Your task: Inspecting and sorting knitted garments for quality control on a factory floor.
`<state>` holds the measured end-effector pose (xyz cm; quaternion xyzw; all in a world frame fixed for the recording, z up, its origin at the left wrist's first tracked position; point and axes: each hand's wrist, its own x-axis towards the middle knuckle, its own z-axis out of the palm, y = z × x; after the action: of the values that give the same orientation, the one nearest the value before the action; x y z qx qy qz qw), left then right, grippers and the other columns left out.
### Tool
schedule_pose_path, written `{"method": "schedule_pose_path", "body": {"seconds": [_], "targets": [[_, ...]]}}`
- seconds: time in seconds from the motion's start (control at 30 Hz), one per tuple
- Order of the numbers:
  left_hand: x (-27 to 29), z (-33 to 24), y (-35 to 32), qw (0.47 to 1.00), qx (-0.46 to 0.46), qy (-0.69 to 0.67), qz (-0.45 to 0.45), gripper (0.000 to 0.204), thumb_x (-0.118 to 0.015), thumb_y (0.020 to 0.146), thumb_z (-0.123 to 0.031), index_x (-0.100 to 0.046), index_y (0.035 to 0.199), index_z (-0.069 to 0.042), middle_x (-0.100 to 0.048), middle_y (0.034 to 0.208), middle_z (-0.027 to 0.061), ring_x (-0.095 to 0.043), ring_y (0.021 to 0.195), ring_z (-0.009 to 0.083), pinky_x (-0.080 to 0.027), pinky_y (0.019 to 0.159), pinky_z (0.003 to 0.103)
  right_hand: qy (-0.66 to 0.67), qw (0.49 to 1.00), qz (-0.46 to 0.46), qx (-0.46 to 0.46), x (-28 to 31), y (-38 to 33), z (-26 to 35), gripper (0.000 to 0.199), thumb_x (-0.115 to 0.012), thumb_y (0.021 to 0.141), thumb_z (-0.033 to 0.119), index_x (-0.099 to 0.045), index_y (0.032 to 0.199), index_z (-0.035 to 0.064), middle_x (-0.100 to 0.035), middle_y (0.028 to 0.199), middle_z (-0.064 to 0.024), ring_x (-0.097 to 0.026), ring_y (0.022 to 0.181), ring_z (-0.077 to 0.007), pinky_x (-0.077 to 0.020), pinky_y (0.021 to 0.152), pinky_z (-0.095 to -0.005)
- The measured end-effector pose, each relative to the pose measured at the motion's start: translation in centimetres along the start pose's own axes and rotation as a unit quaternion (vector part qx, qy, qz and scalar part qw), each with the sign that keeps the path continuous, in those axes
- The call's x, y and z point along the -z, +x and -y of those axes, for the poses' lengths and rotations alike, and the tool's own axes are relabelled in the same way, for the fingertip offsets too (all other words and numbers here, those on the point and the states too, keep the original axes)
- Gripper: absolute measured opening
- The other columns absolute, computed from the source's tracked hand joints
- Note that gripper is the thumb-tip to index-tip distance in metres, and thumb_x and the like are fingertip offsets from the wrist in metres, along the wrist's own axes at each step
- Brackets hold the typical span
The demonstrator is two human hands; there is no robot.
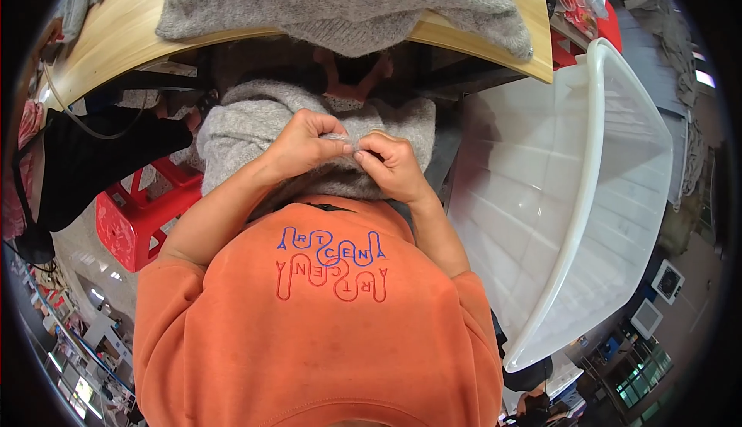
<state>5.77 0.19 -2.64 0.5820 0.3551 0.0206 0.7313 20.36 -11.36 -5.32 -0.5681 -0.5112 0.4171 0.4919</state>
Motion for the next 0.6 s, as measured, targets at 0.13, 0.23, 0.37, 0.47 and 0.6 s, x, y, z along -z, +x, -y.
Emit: {"method": "schedule_pose_path", "body": {"seconds": [0.13, 0.23, 0.37, 0.47, 0.6], "targets": [[-0.3, 0.2, 0.1, 0.998, -0.023, 0.052, 0.023, 0.006, -0.065, 0.068, -0.004, -0.061, 0.071, 0.000, -0.052, 0.060, -0.0041, -0.044, 0.058, 0.0011, -0.035, 0.048, 0.020, 0.001, 0.997, -0.077, -0.023, -0.9, 0.0, 0.6, 0.003, -0.054, 0.074, 0.002, -0.052, 0.073, -0.0005, -0.052, 0.064, -0.0107, -0.049, 0.056, -0.0207, -0.0395, 0.052, -0.0295], [-1.0, 0.4, 0.2, 0.996, 0.000, 0.075, 0.051, 0.008, -0.065, 0.067, -0.006, -0.059, 0.069, 0.000, -0.049, 0.060, -0.0042, -0.042, 0.058, 0.0020, -0.034, 0.047, 0.022, 0.005, 0.992, -0.119, -0.034, -1.5, -0.2, 0.3, 0.004, -0.054, 0.075, 0.002, -0.052, 0.074, -0.0006, -0.051, 0.063, -0.0094, -0.049, 0.055, -0.0197, -0.0392, 0.052, -0.0294], [-0.9, 0.9, 0.3, 0.998, 0.022, -0.030, 0.049, 0.007, -0.065, 0.069, -0.004, -0.060, 0.071, -0.002, -0.053, 0.064, -0.0032, -0.044, 0.059, 0.0028, -0.036, 0.051, 0.021, 0.100, 0.975, -0.130, -0.147, -1.1, -0.6, -0.6, 0.007, -0.058, 0.074, 0.003, -0.052, 0.078, 0.0003, -0.052, 0.068, -0.0085, -0.050, 0.060, -0.0206, -0.0407, 0.055, -0.0291], [-0.1, 0.5, 0.4, 0.989, -0.006, -0.147, 0.023, 0.003, -0.063, 0.074, -0.003, -0.060, 0.075, -0.003, -0.059, 0.070, -0.0019, -0.049, 0.062, 0.0029, -0.040, 0.055, 0.019, -0.117, 0.965, -0.231, 0.051, 0.4, 0.0, -0.3, 0.014, -0.060, 0.072, 0.002, -0.053, 0.084, 0.0009, -0.053, 0.078, -0.0058, -0.051, 0.070, -0.0132, -0.0414, 0.062, -0.0249], [0.3, -0.2, 0.9, 0.966, -0.032, -0.257, 0.008, 0.003, -0.060, 0.080, -0.008, -0.060, 0.080, -0.005, -0.060, 0.075, -0.0013, -0.053, 0.066, 0.0045, -0.042, 0.060, 0.019, -0.267, 0.935, -0.233, -0.006, 0.9, -2.3, -1.5, 0.039, -0.073, 0.063, 0.012, -0.052, 0.093, 0.0005, -0.053, 0.090, -0.0117, -0.053, 0.079, -0.0242, -0.0436, 0.072, -0.0316]]}}
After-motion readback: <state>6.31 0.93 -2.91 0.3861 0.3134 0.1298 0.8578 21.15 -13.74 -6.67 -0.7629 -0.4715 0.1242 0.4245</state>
